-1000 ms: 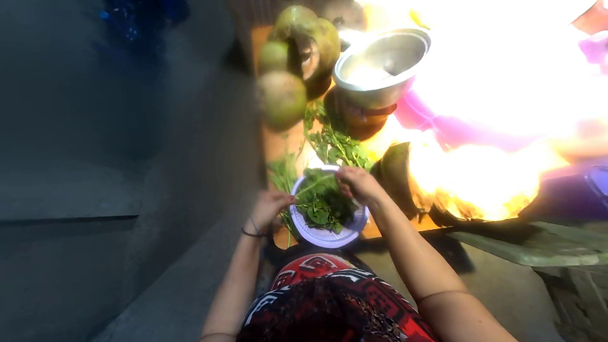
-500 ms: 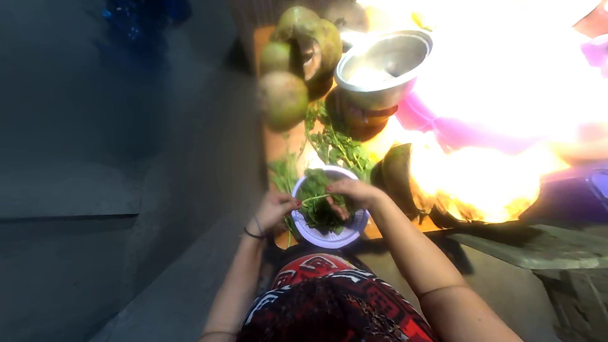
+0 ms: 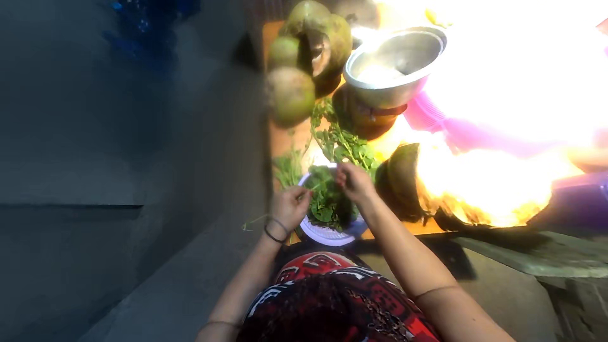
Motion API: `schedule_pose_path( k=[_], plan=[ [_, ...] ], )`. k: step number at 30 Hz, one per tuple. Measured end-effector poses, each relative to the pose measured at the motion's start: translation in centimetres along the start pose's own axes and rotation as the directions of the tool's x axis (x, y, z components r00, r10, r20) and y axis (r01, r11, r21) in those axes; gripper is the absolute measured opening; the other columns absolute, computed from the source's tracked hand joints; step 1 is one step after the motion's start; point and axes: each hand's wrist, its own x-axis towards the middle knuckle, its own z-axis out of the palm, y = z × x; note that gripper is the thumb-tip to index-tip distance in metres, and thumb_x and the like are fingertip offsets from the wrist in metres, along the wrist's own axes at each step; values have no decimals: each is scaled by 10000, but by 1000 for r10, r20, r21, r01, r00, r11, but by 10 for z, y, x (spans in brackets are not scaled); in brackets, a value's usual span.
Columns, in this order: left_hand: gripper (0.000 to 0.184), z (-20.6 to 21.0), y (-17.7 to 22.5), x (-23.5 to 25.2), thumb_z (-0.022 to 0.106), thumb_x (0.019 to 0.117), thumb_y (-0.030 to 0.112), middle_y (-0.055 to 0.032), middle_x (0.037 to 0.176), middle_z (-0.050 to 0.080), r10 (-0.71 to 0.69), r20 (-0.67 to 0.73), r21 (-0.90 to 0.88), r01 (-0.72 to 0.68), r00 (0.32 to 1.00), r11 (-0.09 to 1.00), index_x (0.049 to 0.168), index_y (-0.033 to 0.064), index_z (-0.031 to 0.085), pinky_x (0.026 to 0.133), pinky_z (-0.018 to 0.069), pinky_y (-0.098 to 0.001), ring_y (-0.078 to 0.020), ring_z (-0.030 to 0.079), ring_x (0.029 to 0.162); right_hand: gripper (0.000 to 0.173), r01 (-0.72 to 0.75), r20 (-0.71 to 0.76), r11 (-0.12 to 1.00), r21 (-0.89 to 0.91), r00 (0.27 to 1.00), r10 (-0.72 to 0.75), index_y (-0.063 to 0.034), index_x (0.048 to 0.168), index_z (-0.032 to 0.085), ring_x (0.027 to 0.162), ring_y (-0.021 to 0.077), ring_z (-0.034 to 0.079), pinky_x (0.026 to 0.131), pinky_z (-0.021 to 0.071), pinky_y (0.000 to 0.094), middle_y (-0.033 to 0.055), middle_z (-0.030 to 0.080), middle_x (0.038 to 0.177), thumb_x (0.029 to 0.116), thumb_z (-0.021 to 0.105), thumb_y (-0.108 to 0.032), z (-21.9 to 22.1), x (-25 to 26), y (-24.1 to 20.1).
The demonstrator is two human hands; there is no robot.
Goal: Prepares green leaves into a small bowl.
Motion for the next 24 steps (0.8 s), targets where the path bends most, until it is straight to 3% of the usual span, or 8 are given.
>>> schedule_pose_path(
  k=[3, 8, 9, 11, 13, 15, 19, 24],
  plan=[
    [149, -5, 0, 0, 658, 993, 120, -91, 929, 732, -64, -122, -152, 46, 990, 987, 1015, 2, 746, 724, 571, -293, -104, 670, 766, 224, 138, -52, 983, 119, 990, -133, -111, 909, 572, 518, 26, 528, 499, 484, 169, -51, 566, 666, 1077, 425, -120, -8, -2, -19],
    [250, -9, -25, 17, 472, 1098, 182, -7, 822, 591, -499, -88, -562, 371, 862, 739, 1222, 12, 607, 536, 456, -160, -11, 511, 578, 218, 333, 177, 805, -491, 943, -283, -6, 1017, 685, 666, 98, 650, 654, 595, 306, 26, 674, 808, 1069, 521, -140, -10, -38, -13],
    [307, -5, -33, 20, 421, 1117, 234, -23, 889, 612, -562, -34, -613, 427, 827, 665, 1279, 31, 585, 597, 506, -199, -43, 570, 649, 231, 350, 207, 694, -629, 936, -284, -2, 1090, 712, 812, 162, 684, 774, 589, 386, 91, 712, 938, 1060, 564, -177, -11, -39, -6],
    [470, 7, -52, 22, 332, 1129, 373, -117, 1263, 628, -621, 101, -634, 531, 777, 562, 1465, 77, 478, 872, 534, -364, -179, 638, 1036, 403, 366, 288, 426, -827, 928, -238, -27, 1360, 631, 1242, 342, 618, 1070, 478, 558, 209, 647, 1318, 1065, 578, -296, -18, -32, 9],
    [586, 22, -69, 18, 337, 1112, 466, -166, 1541, 465, -635, 133, -555, 588, 761, 589, 1578, 111, 362, 1074, 425, -508, -294, 491, 1355, 533, 367, 311, 242, -898, 920, -240, -22, 1476, 526, 1375, 458, 491, 1140, 391, 629, 279, 534, 1449, 1051, 595, -337, -22, -24, 21],
    [591, 32, -81, 14, 390, 1105, 443, -187, 1573, 422, -657, 117, -481, 621, 745, 619, 1586, 102, 343, 1115, 388, -551, -335, 447, 1405, 515, 372, 324, 187, -909, 914, -245, -25, 1464, 542, 1379, 466, 482, 1142, 392, 627, 285, 530, 1447, 1042, 613, -311, -26, -22, 25],
    [434, 45, -100, 8, 505, 1087, 243, -246, 1405, 555, -626, 199, -287, 655, 754, 699, 1443, -4, 501, 1014, 478, -527, -352, 577, 1227, 340, 406, 323, 248, -880, 892, -315, -14, 1306, 668, 1295, 439, 553, 1083, 456, 595, 259, 609, 1340, 1021, 640, -199, -40, -19, 20],
    [351, 50, -106, 14, 486, 1091, 154, -221, 1476, 526, -518, 263, -198, 571, 814, 797, 1368, -35, 587, 1138, 398, -504, -333, 510, 1363, 275, 222, 102, 290, -931, 921, -377, 47, 1259, 662, 1180, 435, 630, 1026, 494, 582, 283, 628, 1284, 1055, 545, -97, -53, 24, -14]
  ],
)
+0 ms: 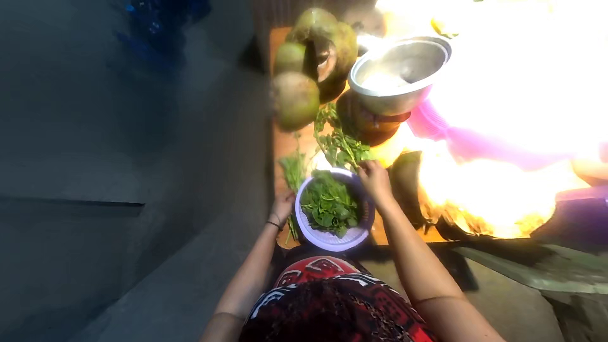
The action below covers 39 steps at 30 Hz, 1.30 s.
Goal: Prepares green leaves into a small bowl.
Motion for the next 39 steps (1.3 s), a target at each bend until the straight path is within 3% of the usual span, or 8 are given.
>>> schedule_pose_path(
  k=[9, 17, 20, 22, 24, 29, 33, 39],
  plan=[
    [355, 0, -3, 1, 585, 1050, 176, -191, 1391, 578, -20, -130, -139, 2, 991, 990, 1373, 30, 580, 1030, 499, -480, -293, 600, 1220, 316, -222, 86, 905, -363, 959, 270, -17, 1116, 738, 1240, 451, 594, 946, 505, 664, 234, 649, 1294, 939, 722, -278, 31, 74, 32],
    [353, -14, 24, -12, 584, 1043, 166, -206, 1387, 560, -31, -243, -59, 18, 969, 998, 1369, 33, 590, 956, 515, -486, -311, 616, 1132, 260, -145, -167, 971, 192, 970, 178, 16, 1162, 682, 1034, 376, 678, 914, 512, 584, 233, 703, 1087, 1032, 604, -196, -19, 42, -6],
    [308, -10, 44, -20, 529, 1073, 154, -201, 1311, 625, 96, -185, -79, -112, 978, 991, 1325, -6, 606, 948, 516, -450, -270, 638, 1089, 180, -208, -57, 648, 733, 930, 363, -11, 1118, 678, 775, 92, 627, 730, 526, 276, 55, 684, 911, 1040, 590, -148, -31, 31, -20],
    [281, -2, 54, -23, 529, 1073, 147, -190, 1236, 666, 183, -141, -99, -198, 973, 975, 1269, -21, 640, 950, 523, -431, -247, 651, 1071, 166, -306, 183, 231, 923, 881, 437, -69, 1094, 641, 673, 88, 664, 603, 571, 253, 16, 701, 825, 1045, 559, -204, -32, 21, -31],
    [268, 5, 66, -29, 516, 1076, 142, -165, 1226, 677, 254, -65, -97, -259, 965, 961, 1248, 1, 666, 957, 521, -433, -233, 651, 1082, 168, -394, 348, 67, 917, 870, 350, -114, 1110, 625, 660, 101, 654, 592, 575, 267, 10, 696, 829, 1055, 541, -249, -24, 7, -37],
    [444, 15, 98, -49, 365, 1116, 298, -124, 1392, 622, 305, 127, -251, -267, 944, 930, 1375, 34, 611, 1036, 488, -436, -221, 613, 1213, 208, -469, 454, 214, 857, 883, 117, -121, 1178, 627, 681, 62, 648, 582, 553, 219, -7, 698, 858, 1085, 458, -201, 2, -35, -60],
    [393, 16, 108, -49, 454, 1091, 352, -50, 1090, 688, 222, 79, -398, -174, 972, 901, 1230, 49, 661, 845, 535, -328, -87, 626, 936, 205, -453, 468, 266, 851, 884, 6, -83, 1206, 634, 817, 115, 688, 715, 602, 302, 26, 713, 966, 1086, 487, -159, 20, -40, -58],
    [207, 18, 97, -29, 603, 1030, 165, -78, 1038, 727, 201, 2, -505, -172, 980, 846, 1103, -1, 703, 836, 553, -300, -106, 666, 917, 310, -308, 480, 605, 735, 865, -143, -6, 1320, 615, 900, 86, 666, 806, 581, 279, 70, 690, 1156, 1013, 574, -12, 19, -48, -58]
  ],
)
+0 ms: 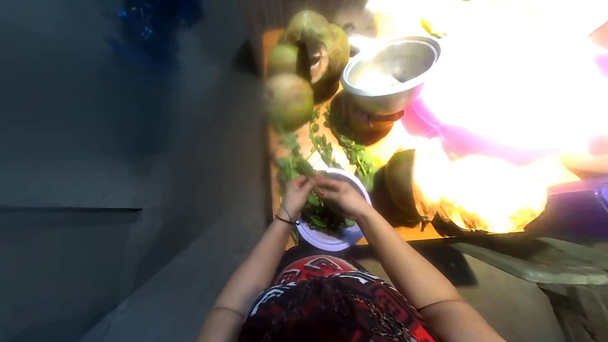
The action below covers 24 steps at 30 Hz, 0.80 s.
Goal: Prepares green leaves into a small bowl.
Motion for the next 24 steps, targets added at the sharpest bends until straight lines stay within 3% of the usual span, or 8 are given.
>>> schedule_pose_path(
  k=[4, 9, 11, 14, 16, 18, 20, 24],
  plan=[
    [148, -1, 7, -3, 641, 991, 58, -86, 989, 741, -57, -111, -76, 49, 992, 996, 1103, -26, 688, 817, 576, -285, -113, 697, 887, 163, 76, -144, 907, -415, 979, -147, -49, 1109, 746, 923, 136, 706, 870, 580, 377, 76, 749, 1032, 978, 713, -141, -4, 0, 0],
    [229, -9, 20, -18, 634, 1017, 176, -160, 988, 699, 7, -146, 392, 51, 989, 918, 1125, -18, 687, 791, 555, -435, -214, 664, 847, 221, 299, 57, 622, -723, 924, -378, 9, 1159, 750, 1073, 329, 708, 985, 545, 523, 196, 729, 1137, 1019, 619, -100, -4, -7, 2],
    [215, -12, 20, -15, 628, 1020, 150, -147, 982, 711, 67, -152, 399, -1, 986, 917, 1148, -8, 695, 772, 554, -409, -194, 665, 818, 207, 275, 36, 611, -742, 927, -373, 11, 1134, 758, 1044, 323, 723, 966, 558, 517, 188, 745, 1103, 1016, 629, -100, -2, -9, 1],
    [154, -16, 13, -2, 678, 983, 116, -91, 888, 732, 157, -152, 339, -98, 976, 936, 1035, -22, 722, 754, 582, -323, -109, 680, 761, 208, 228, 4, 688, -689, 950, -311, -12, 1123, 755, 1010, 260, 725, 939, 565, 491, 147, 751, 1076, 1025, 638, -153, -5, -7, 3],
    [186, -16, 15, -6, 680, 997, 191, -61, 832, 706, 148, -124, 358, -95, 981, 929, 1004, 8, 714, 686, 559, -291, -89, 642, 697, 234, 269, 58, 670, -692, 945, -320, -7, 1172, 739, 1054, 276, 708, 967, 555, 485, 165, 732, 1119, 1038, 593, -133, -4, -7, 3],
    [236, -16, 24, -18, 663, 1011, 246, -73, 881, 684, 96, -66, 369, -65, 993, 927, 1116, 36, 686, 657, 533, -285, -98, 610, 695, 252, 304, 98, 637, -708, 936, -338, 26, 1184, 726, 1079, 311, 701, 986, 542, 491, 202, 722, 1136, 1042, 561, -101, 0, -8, 1],
    [274, -16, 28, -23, 647, 1013, 178, -83, 984, 675, 54, -1, 296, -51, 999, 954, 1236, 20, 631, 703, 537, -263, -82, 608, 761, 247, 299, 94, 604, -738, 933, -347, 42, 1133, 733, 1030, 324, 711, 941, 555, 508, 206, 727, 1089, 1031, 558, -100, 3, -9, -1],
    [249, -14, 24, -25, 638, 1002, 115, -64, 1016, 679, 51, 23, 176, -54, 998, 983, 1227, 10, 620, 748, 548, -252, -65, 627, 820, 228, 274, 73, 619, -736, 941, -329, 20, 1011, 750, 918, 311, 717, 836, 561, 548, 176, 736, 978, 1002, 583, -135, 2, -6, 2]
  ],
)
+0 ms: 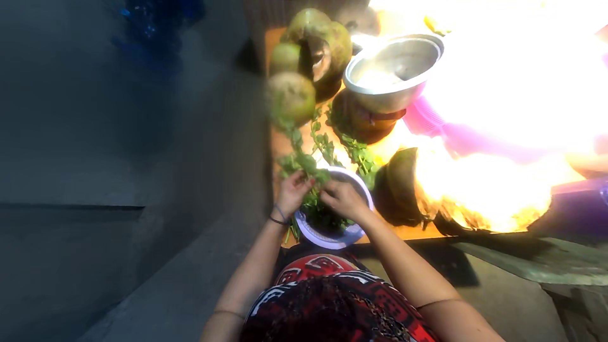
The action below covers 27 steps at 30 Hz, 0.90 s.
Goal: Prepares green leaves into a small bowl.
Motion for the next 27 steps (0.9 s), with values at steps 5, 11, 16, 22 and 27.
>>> schedule_pose_path(
  k=[5, 11, 16, 22, 27],
  plan=[
    [248, 7, 0, -6, 625, 1000, 89, -30, 1090, 693, 36, 3, -66, -35, 999, 997, 1240, 27, 640, 771, 544, -204, -22, 636, 862, 199, -200, -57, 848, 491, 964, 260, -9, 860, 724, 593, 43, 572, 588, 509, 248, 4, 639, 684, 971, 561, -36, 8, -3, -10],
    [319, 7, 3, -11, 693, 967, 89, -71, 1033, 700, 15, -38, 10, -15, 999, 1000, 1270, 4, 641, 745, 553, -243, -57, 636, 817, 187, -260, -103, 904, 340, 945, 310, -13, 1010, 742, 820, 156, 665, 784, 558, 368, 87, 715, 914, 1028, 571, -87, 1, -1, 3],
    [320, 4, -5, -5, 761, 911, 88, -66, 956, 682, 5, -141, 59, 4, 990, 998, 1211, 38, 659, 635, 525, -244, -81, 606, 723, 291, 78, -293, 981, 180, 956, -22, 19, 1202, 708, 1154, 258, 653, 1008, 534, 432, 193, 674, 1233, 970, 542, -38, 12, -14, 14],
    [293, 4, -4, -7, 754, 913, 75, -40, 895, 679, -18, -138, 30, 23, 990, 999, 1186, 42, 652, 571, 514, -219, -65, 593, 652, 261, 112, -279, 909, 402, 960, 6, -21, 1120, 698, 863, 93, 655, 776, 581, 267, 86, 674, 1110, 877, 769, -83, 19, -21, -9],
    [287, 3, -5, 0, 751, 898, 15, -63, 831, 680, -24, -215, -78, 7, 976, 997, 1155, -27, 633, 540, 533, -217, -70, 614, 613, 151, 172, -253, 922, 347, 964, -84, 21, 1056, 706, 960, 107, 685, 836, 585, 273, 124, 688, 1226, 915, 693, -31, 16, -20, -1]
  ],
)
